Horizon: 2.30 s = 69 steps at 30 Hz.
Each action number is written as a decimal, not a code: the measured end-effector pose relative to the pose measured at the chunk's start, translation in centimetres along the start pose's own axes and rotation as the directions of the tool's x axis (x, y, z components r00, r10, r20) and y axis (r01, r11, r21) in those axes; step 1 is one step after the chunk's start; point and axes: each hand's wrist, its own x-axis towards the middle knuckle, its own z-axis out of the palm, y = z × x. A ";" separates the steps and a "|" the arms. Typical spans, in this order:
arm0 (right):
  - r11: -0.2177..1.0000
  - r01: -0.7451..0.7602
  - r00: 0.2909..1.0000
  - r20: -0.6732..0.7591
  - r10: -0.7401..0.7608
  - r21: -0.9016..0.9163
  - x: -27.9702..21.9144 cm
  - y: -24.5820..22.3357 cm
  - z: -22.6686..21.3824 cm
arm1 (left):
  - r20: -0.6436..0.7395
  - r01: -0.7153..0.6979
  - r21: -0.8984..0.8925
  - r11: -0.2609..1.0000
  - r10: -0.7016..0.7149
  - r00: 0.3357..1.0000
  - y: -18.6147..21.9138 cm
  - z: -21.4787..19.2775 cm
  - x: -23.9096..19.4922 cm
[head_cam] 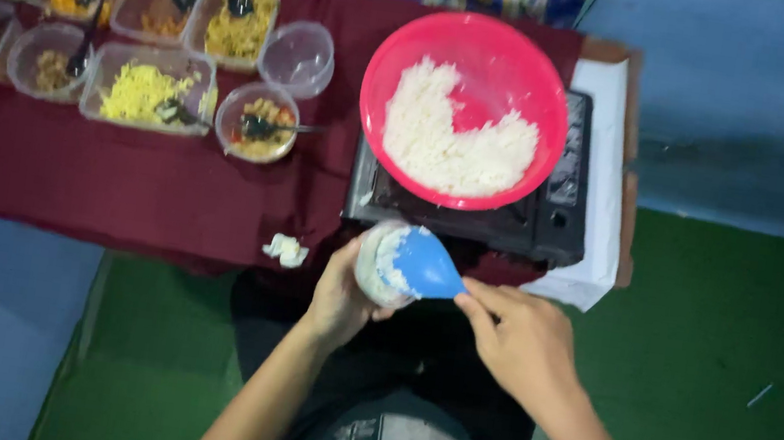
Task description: Scoop cooked rice from a bowl into a plastic cup using a spatula
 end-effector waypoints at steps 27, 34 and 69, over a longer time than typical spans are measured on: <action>0.982 -0.151 0.973 0.159 0.168 -0.111 -0.1 0.3 -0.1 | -0.214 0.215 0.064 0.975 -0.197 0.957 -0.7 -0.3 0.6; 0.995 -0.067 0.994 0.080 0.073 -0.072 -0.4 1.5 0.2 | -0.049 0.154 -0.100 0.983 -0.159 0.986 -0.7 -0.5 0.6; 0.961 0.267 0.950 -0.148 -0.275 -0.072 3.0 0.3 -3.8 | -0.057 -0.054 -0.247 0.967 0.041 0.998 0.4 1.8 0.3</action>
